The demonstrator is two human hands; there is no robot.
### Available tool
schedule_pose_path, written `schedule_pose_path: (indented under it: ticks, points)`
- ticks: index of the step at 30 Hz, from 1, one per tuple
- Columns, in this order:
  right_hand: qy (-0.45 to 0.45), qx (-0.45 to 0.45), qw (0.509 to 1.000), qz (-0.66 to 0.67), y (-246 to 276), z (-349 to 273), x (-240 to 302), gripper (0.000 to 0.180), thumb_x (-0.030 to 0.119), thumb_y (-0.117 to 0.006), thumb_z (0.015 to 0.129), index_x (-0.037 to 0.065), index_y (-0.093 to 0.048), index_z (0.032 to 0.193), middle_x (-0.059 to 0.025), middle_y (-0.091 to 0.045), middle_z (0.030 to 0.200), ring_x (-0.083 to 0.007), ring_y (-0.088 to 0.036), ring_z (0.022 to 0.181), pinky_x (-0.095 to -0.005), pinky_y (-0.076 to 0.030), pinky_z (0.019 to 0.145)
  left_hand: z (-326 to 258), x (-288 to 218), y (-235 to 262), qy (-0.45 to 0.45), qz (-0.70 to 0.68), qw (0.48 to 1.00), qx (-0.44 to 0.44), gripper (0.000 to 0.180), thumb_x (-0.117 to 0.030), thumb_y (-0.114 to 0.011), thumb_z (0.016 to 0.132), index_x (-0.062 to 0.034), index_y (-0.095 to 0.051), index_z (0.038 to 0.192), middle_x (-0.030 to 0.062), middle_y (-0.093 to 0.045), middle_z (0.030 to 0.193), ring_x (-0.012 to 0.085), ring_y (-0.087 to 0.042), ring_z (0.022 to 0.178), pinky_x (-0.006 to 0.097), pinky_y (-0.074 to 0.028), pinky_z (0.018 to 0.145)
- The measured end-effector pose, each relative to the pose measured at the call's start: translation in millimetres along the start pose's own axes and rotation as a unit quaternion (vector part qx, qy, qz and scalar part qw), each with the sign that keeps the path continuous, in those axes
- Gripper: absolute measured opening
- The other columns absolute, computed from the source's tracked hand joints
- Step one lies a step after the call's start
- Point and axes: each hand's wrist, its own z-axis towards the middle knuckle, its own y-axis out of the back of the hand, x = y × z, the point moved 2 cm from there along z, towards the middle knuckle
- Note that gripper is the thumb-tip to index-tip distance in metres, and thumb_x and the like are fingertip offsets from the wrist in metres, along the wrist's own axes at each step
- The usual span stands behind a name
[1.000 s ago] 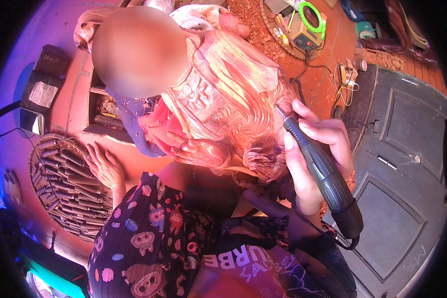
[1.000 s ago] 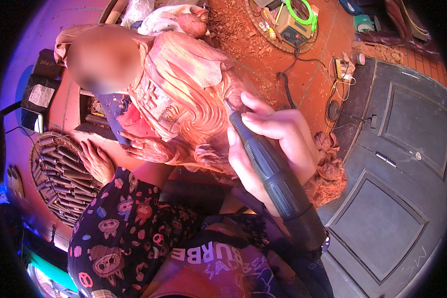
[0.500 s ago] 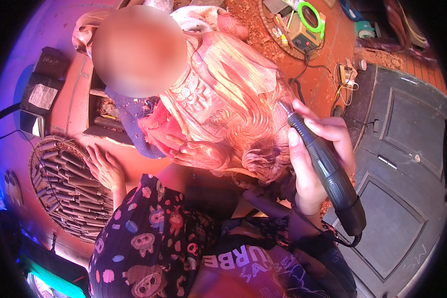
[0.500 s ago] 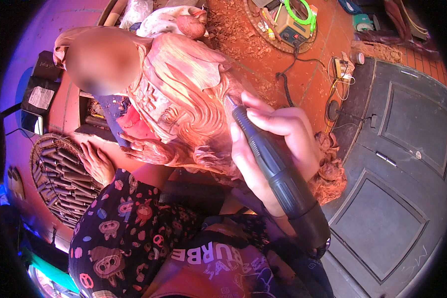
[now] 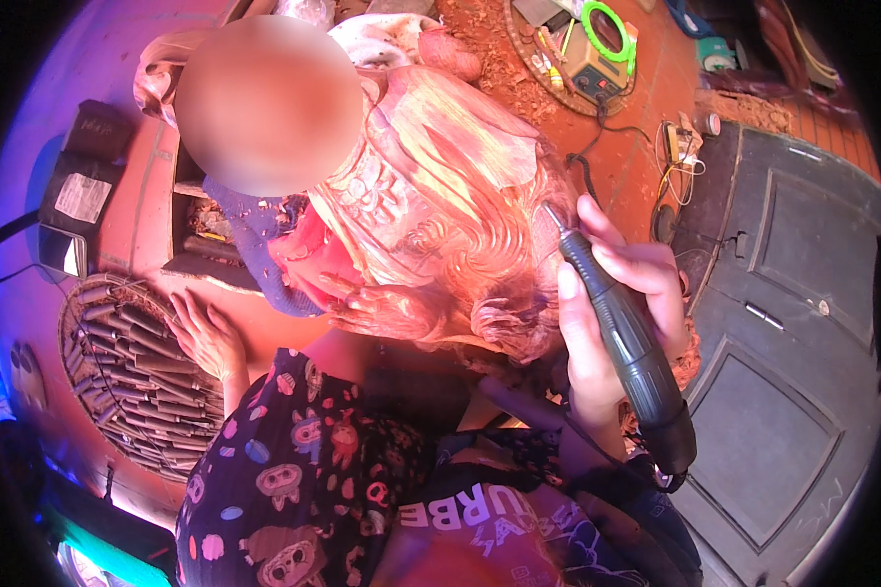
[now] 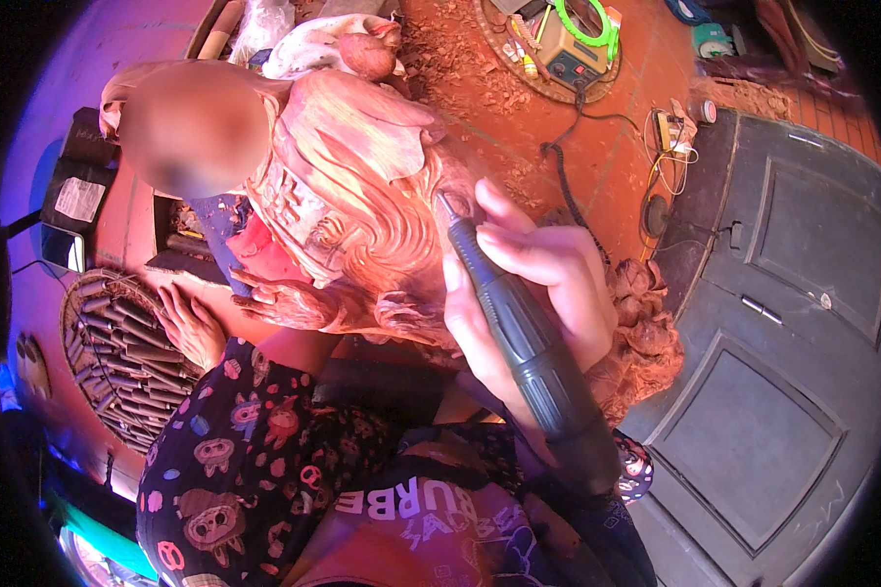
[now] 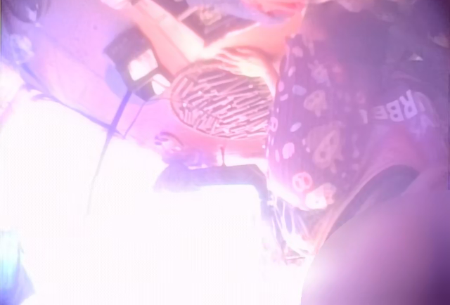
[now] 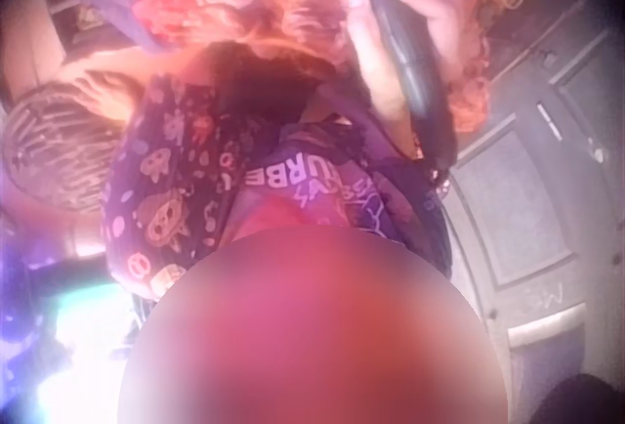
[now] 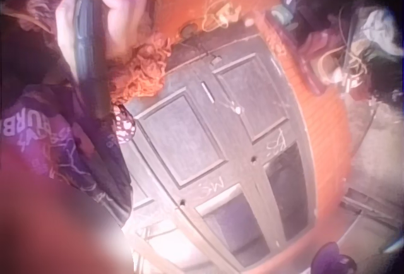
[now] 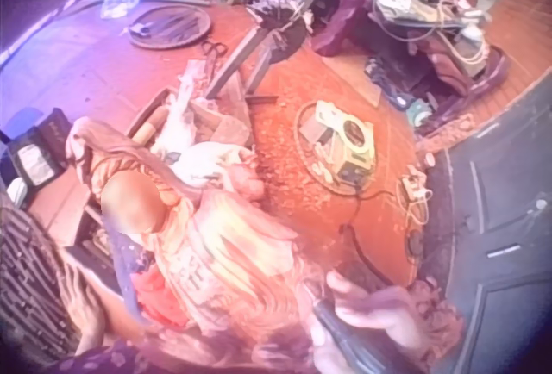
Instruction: The person carves a wooden sculpture of a figure using a rotary tool and a wooden mallet. They switch between tools to refine details on the sculpture's surface and hair.
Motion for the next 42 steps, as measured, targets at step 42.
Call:
schedule_pose_path:
  ticks: [42]
  points:
    - [0.209,0.003,0.957,-0.201,68,-17,34,0.043,-0.004,-0.073,0.076,0.012,-0.051,0.109,-0.0097,-0.047,0.103,-0.0428,-0.060,0.110,-0.0569,-0.043,0.103,105,-231,296,-0.398,-0.570,0.451,0.560,0.038,-0.029,-0.050,0.101,0.0037,-0.062,0.116,0.0166,-0.068,0.107,0.0286,-0.065,0.096,0.036,-0.051,0.086]
